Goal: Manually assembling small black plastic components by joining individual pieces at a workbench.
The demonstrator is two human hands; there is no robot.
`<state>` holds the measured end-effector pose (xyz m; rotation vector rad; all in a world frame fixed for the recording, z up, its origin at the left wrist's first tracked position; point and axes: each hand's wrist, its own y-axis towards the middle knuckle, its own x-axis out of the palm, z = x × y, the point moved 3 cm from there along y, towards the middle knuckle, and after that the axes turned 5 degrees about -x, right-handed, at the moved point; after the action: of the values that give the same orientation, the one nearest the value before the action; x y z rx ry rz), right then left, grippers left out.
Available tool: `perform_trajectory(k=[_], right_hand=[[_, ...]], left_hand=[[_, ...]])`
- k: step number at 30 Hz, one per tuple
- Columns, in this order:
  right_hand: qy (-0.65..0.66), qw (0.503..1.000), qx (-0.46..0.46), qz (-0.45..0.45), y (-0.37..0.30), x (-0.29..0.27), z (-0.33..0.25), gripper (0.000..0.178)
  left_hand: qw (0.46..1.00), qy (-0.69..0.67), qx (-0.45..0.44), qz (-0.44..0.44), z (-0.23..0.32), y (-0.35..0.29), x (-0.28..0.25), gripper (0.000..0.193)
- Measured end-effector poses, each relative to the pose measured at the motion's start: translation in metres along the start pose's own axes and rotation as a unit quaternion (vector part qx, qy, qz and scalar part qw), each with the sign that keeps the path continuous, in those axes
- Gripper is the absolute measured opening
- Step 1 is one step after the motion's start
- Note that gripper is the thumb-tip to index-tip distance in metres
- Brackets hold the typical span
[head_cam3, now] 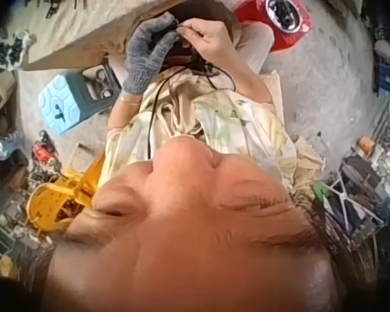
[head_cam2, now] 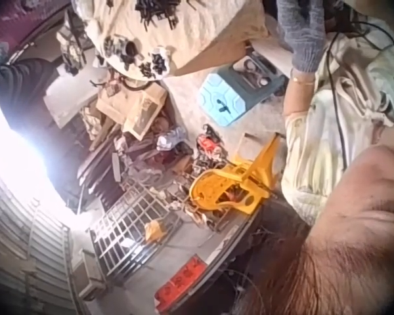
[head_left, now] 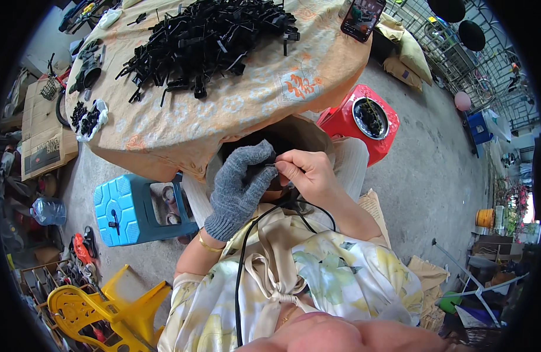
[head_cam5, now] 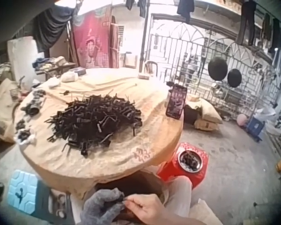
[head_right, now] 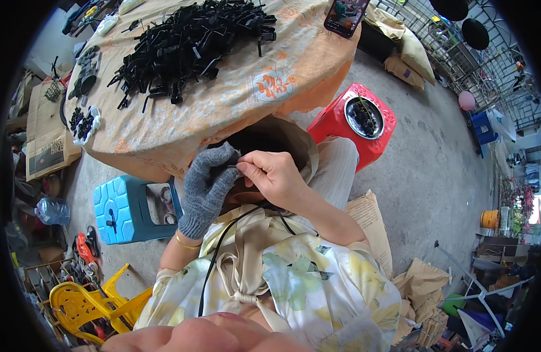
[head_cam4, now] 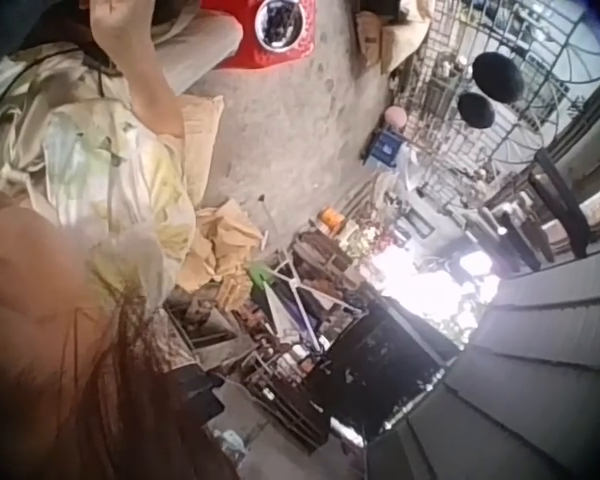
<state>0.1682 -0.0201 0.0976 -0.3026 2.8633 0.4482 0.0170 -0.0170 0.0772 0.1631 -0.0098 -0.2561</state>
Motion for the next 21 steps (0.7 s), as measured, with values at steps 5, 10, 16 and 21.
perform_trajectory(k=[5,10,16,21], right_hand=[[0.090,0.992,0.087,-0.014,-0.001,0.004,0.019,0.012],[0.069,0.978,0.163,-0.108,0.005,-0.007,0.036,0.017],[-0.275,0.959,-0.031,0.067,0.081,-0.069,-0.002,0.026],[-0.513,0.841,-0.123,0.121,0.163,-0.095,0.032,0.029]], left_hand=[[0.970,0.176,0.168,0.007,0.014,0.006,0.000,0.029],[0.969,0.214,0.123,-0.008,-0.004,0.009,0.003,0.027],[0.970,0.232,0.066,0.006,-0.038,0.017,0.003,0.040],[0.935,0.354,0.036,0.001,-0.046,0.018,0.006,0.046]])
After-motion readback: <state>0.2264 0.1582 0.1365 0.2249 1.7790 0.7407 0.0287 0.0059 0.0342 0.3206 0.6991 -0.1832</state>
